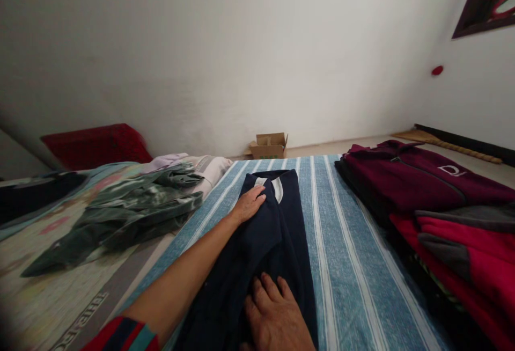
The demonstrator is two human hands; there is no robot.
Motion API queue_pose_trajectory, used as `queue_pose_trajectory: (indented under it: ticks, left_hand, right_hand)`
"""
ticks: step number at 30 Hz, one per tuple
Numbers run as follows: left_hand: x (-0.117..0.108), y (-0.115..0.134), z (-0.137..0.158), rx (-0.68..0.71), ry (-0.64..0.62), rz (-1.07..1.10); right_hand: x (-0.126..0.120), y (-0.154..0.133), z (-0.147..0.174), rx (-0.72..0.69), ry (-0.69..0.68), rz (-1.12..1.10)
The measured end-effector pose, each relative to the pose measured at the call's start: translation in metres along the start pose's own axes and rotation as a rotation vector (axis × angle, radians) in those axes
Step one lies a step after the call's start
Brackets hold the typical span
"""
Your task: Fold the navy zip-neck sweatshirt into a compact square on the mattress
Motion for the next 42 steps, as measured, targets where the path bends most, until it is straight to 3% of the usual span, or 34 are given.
queue_pose_trajectory:
  ticks: [6,10,23,27,34,38,42]
  left_hand:
    - [0.041,-0.001,-0.01,-0.002,-0.227,-0.102]
    - [0.05,-0.002,-0.004,-0.025,-0.335,-0.186]
    - [0.027,0.023,0.013,-0.079,-0.253,-0.153]
    - [0.033,0.025,0.027,-0.065,-0.307,-0.139]
    - [0.042,0.021,0.031,-0.056,-0.287,-0.184]
    - [0.031,0.025,0.04,-0.046,-0.264,-0.127]
    - [0.008,0.023,0.071,-0.028,-0.148,-0.055]
  right_hand:
    - [0.008,0.005,-0.002,-0.018,0.053,0.053]
    - [0.02,0.011,-0.007,-0.044,0.1,0.104]
    - [0.03,0.018,-0.012,-0.032,0.092,0.142]
    - [0.035,0.021,-0.015,-0.032,0.081,0.193]
    - [0.033,0.019,-0.014,-0.045,0.104,0.155]
    - [0.023,0.014,-0.006,-0.023,0.09,0.109]
    - [0.012,0.008,0.0,0.001,0.059,0.074]
Point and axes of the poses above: each hand's wrist, its own z-axis away from the middle knuckle, its own x-axis out of the palm, y = z × x, the point moved 5 cm from there along -z, towards the middle knuckle, and after that the axes turned 8 degrees about x, right-handed, at the moved point
